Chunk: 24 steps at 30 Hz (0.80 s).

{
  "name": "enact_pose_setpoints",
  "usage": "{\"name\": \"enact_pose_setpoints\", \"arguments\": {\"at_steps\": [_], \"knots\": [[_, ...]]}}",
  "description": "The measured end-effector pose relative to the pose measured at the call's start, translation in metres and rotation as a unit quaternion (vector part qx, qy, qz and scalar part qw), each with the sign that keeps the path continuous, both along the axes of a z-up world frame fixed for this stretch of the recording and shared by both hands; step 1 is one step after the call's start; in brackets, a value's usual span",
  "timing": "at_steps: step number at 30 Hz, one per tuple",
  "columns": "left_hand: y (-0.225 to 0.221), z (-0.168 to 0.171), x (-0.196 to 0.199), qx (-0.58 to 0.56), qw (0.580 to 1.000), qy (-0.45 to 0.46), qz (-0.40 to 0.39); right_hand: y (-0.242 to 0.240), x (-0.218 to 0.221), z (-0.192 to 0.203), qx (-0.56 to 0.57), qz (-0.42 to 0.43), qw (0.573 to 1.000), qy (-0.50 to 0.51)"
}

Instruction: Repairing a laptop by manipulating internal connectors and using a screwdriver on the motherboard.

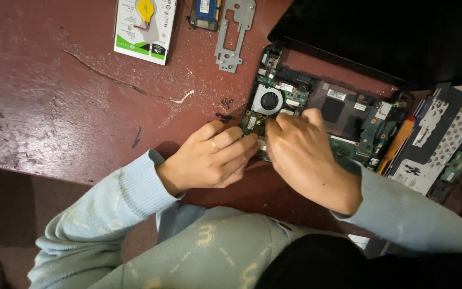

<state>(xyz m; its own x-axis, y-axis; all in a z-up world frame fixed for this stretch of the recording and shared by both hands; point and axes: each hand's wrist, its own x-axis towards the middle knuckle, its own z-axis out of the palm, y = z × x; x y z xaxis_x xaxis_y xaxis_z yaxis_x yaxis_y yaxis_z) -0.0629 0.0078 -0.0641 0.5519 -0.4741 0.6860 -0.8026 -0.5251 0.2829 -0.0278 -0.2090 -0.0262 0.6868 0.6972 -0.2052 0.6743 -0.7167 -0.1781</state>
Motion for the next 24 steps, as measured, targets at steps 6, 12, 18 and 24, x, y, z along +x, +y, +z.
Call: {"name": "enact_pose_setpoints", "arguments": {"at_steps": [6,12,18,24], "knots": [[0.02,0.004,-0.009,0.076,0.997,-0.03,0.016,0.009,0.021,0.046,-0.027,-0.022,0.999,-0.013],[0.022,0.005,-0.011,0.073,0.997,-0.002,0.031,0.019,0.065,0.04,0.075,0.161,0.971,0.159],[0.021,0.003,-0.011,0.074,0.997,0.002,0.021,0.033,0.069,0.022,-0.041,0.243,0.963,0.111],[0.018,-0.002,-0.014,0.098,0.994,0.043,-0.009,0.032,0.075,0.035,-0.135,0.198,0.953,0.186]]}}
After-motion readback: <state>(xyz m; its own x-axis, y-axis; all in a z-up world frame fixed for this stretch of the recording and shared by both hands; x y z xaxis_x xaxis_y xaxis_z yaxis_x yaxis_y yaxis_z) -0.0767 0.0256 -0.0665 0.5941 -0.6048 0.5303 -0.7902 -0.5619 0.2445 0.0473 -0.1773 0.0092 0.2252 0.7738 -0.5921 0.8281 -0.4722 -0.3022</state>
